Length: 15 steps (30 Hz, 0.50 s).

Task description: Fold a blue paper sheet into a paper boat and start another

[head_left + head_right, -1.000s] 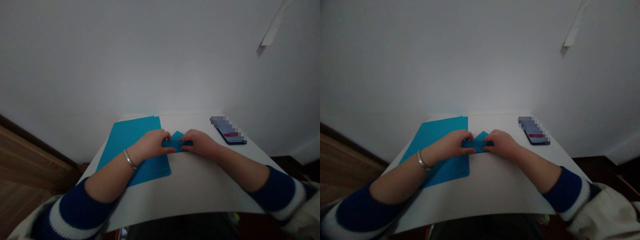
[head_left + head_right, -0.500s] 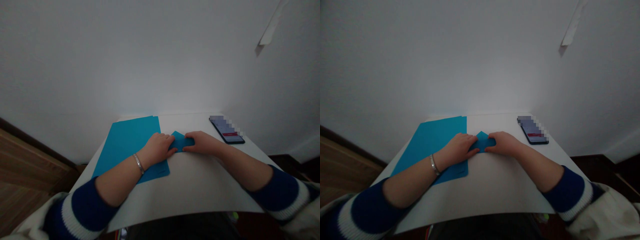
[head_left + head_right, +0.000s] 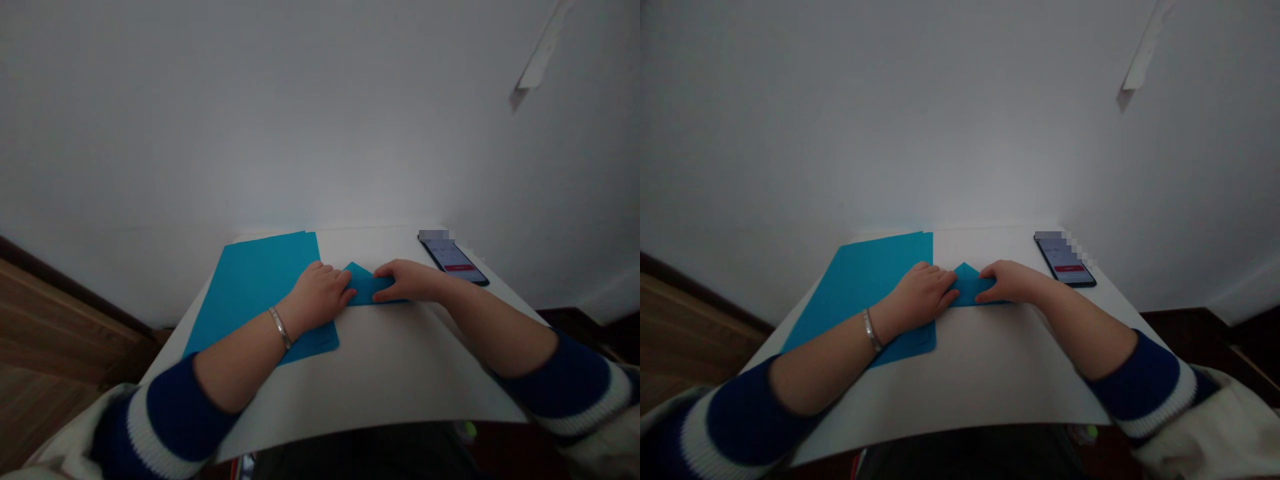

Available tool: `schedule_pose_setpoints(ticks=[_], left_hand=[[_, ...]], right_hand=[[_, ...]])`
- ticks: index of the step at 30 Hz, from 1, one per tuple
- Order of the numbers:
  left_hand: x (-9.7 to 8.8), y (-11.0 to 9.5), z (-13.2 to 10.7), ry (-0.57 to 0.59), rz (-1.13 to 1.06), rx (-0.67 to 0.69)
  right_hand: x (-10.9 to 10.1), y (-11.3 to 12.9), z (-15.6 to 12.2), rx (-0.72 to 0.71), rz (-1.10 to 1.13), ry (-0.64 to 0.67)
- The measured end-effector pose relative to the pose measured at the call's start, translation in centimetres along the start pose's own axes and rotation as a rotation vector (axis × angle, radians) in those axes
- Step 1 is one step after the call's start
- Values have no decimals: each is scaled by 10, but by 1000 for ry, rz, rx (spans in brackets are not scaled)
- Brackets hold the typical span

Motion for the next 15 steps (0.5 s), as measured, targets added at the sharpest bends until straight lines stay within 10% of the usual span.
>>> schedule_pose_setpoints(ticks=[15], left_hand=[[8,10,3,24,-252,-22]], right_hand=[[-5,13,-7,62,-103,17]])
Point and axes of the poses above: each hand's wrist, its own z-axis towards the middle knuckle, its own x-axis out of the palm, y = z × x, the point moved 1 cm from there along z, towards the middle knuckle, and after that the axes turned 14 degrees about -z, right-handed, at the moved point
